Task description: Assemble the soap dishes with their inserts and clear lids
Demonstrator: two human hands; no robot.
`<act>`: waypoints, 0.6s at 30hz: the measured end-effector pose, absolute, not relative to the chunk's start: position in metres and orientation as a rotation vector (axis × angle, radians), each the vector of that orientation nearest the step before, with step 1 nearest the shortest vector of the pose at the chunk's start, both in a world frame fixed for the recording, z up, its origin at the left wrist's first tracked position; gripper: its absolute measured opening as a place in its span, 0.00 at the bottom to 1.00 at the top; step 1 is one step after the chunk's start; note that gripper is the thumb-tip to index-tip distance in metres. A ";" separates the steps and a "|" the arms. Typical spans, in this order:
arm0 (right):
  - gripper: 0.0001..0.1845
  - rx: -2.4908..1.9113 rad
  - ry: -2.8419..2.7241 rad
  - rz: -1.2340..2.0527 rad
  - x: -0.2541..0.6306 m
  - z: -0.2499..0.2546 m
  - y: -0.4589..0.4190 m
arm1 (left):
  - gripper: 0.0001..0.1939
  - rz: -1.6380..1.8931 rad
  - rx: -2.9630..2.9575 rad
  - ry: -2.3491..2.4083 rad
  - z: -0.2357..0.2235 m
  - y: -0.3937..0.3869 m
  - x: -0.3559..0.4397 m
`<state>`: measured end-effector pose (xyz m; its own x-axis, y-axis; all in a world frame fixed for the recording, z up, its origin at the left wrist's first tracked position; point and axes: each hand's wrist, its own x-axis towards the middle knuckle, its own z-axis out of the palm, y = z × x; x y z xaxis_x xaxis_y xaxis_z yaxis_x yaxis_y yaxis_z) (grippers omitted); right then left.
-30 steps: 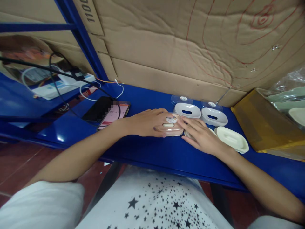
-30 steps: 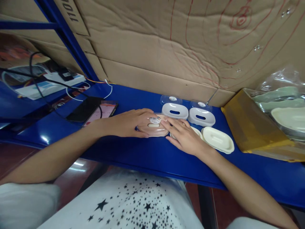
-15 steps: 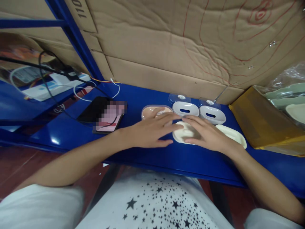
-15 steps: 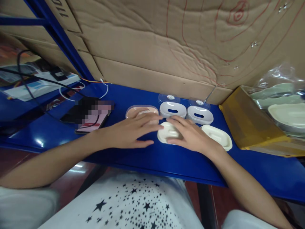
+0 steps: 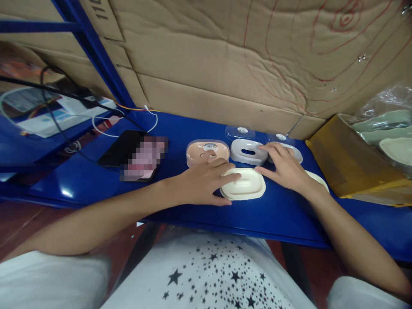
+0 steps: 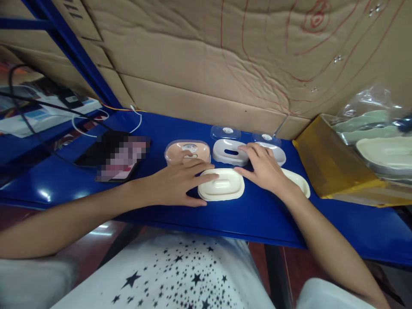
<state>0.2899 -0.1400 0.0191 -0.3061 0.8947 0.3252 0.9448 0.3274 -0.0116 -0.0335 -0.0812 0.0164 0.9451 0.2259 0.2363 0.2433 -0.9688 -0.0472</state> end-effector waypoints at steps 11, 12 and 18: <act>0.41 -1.775 -2.274 -0.194 0.293 0.010 -0.135 | 0.31 -0.290 -3.082 -0.478 0.015 -0.074 -0.035; 0.42 -1.772 -2.282 -0.178 0.292 0.010 -0.134 | 0.33 -0.294 -3.086 -0.479 0.015 -0.074 -0.035; 0.41 -1.759 -2.234 -0.013 0.297 0.003 -0.126 | 0.33 -0.277 -3.141 -0.513 0.015 -0.076 -0.035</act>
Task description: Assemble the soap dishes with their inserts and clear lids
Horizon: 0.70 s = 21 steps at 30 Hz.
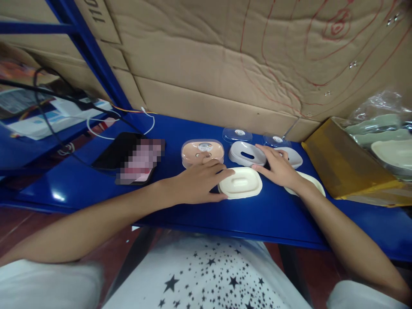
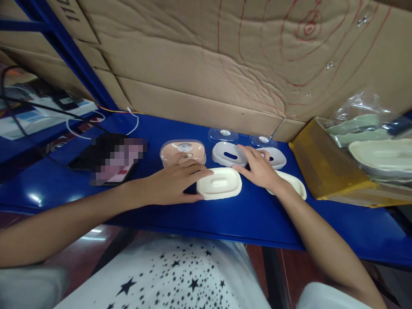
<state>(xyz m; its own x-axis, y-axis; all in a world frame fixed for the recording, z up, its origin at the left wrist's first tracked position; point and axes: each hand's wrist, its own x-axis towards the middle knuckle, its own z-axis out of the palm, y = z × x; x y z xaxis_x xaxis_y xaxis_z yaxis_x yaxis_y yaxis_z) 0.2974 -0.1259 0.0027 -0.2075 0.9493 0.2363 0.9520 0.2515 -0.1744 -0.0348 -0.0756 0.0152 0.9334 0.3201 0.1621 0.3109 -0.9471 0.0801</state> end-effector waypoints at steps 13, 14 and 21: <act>0.31 -1.502 -2.314 -0.037 0.283 0.026 -0.143 | 0.31 0.316 2.907 0.755 0.024 -0.064 -0.041; 0.30 -1.485 -2.336 -0.032 0.282 0.024 -0.144 | 0.33 0.316 2.909 0.784 0.024 -0.064 -0.041; 0.29 -1.385 -2.502 0.037 0.266 0.011 -0.144 | 0.48 0.268 2.916 0.828 0.021 -0.064 -0.039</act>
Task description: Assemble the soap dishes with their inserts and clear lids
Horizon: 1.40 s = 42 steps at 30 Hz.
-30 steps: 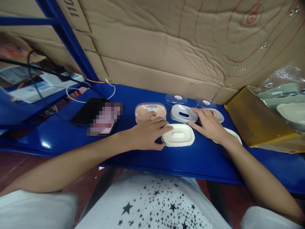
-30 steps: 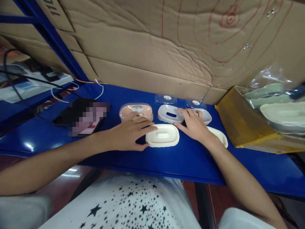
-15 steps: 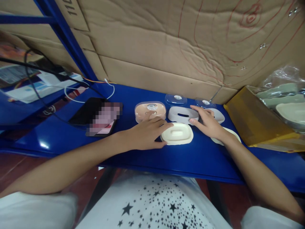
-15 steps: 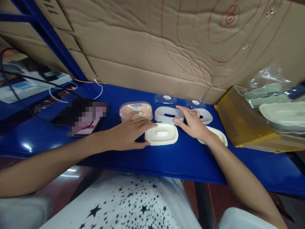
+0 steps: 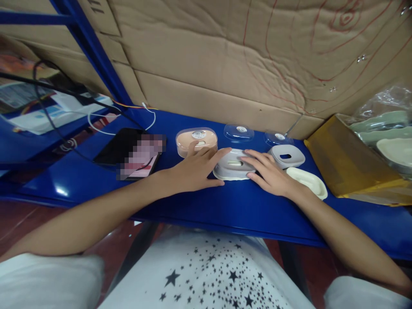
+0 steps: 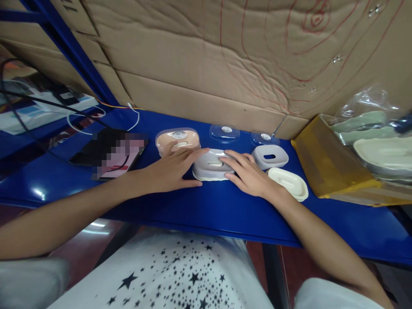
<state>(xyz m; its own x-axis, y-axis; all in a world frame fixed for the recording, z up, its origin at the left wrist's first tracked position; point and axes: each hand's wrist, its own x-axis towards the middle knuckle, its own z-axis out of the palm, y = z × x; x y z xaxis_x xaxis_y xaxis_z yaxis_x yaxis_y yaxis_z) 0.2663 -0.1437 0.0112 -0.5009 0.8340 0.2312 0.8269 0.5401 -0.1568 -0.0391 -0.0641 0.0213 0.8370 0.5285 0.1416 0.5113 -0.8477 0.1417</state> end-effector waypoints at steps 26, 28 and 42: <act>0.45 -1.725 -2.435 0.003 0.291 0.019 -0.020 | 0.41 0.286 2.852 0.781 0.020 -0.071 -0.037; 0.48 -1.717 -2.439 0.046 0.291 0.021 -0.018 | 0.42 0.292 2.833 0.769 0.020 -0.071 -0.038; 0.41 -1.397 -2.373 0.233 0.272 0.029 -0.157 | 0.63 0.205 2.726 0.759 0.009 -0.059 -0.037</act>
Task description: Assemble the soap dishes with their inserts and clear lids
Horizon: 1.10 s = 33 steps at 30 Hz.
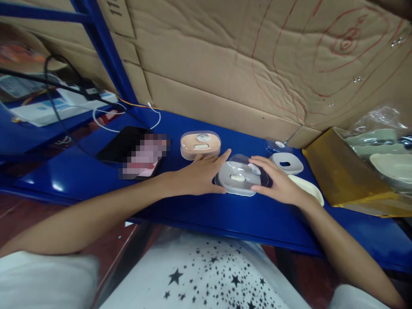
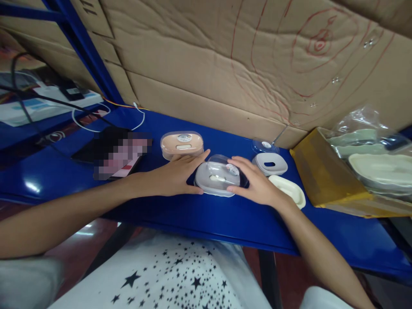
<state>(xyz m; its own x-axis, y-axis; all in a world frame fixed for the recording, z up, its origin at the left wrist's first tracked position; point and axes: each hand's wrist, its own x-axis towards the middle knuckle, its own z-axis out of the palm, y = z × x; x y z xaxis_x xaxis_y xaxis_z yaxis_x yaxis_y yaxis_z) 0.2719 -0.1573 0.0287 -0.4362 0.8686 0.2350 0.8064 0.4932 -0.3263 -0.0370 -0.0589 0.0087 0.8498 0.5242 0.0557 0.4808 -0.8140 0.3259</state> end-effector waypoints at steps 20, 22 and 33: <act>0.44 -1.387 -2.500 0.165 0.254 0.014 -0.168 | 0.52 0.237 2.741 0.760 0.015 -0.068 -0.033; 0.44 -1.386 -2.498 0.180 0.253 0.012 -0.169 | 0.52 0.242 2.742 0.754 0.015 -0.067 -0.033; 0.34 -1.564 -2.349 0.232 0.299 0.061 -0.176 | 0.48 0.224 2.759 0.890 0.026 -0.074 -0.032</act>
<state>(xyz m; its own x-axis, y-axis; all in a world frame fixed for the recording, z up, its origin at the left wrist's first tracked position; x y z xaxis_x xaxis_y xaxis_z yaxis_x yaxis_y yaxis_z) 0.2989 -0.1756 0.0608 -0.3566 0.9196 0.1645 0.8698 0.3911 -0.3008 -0.0319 -0.0738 0.0262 0.8035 0.5907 0.0736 0.5549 -0.7881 0.2665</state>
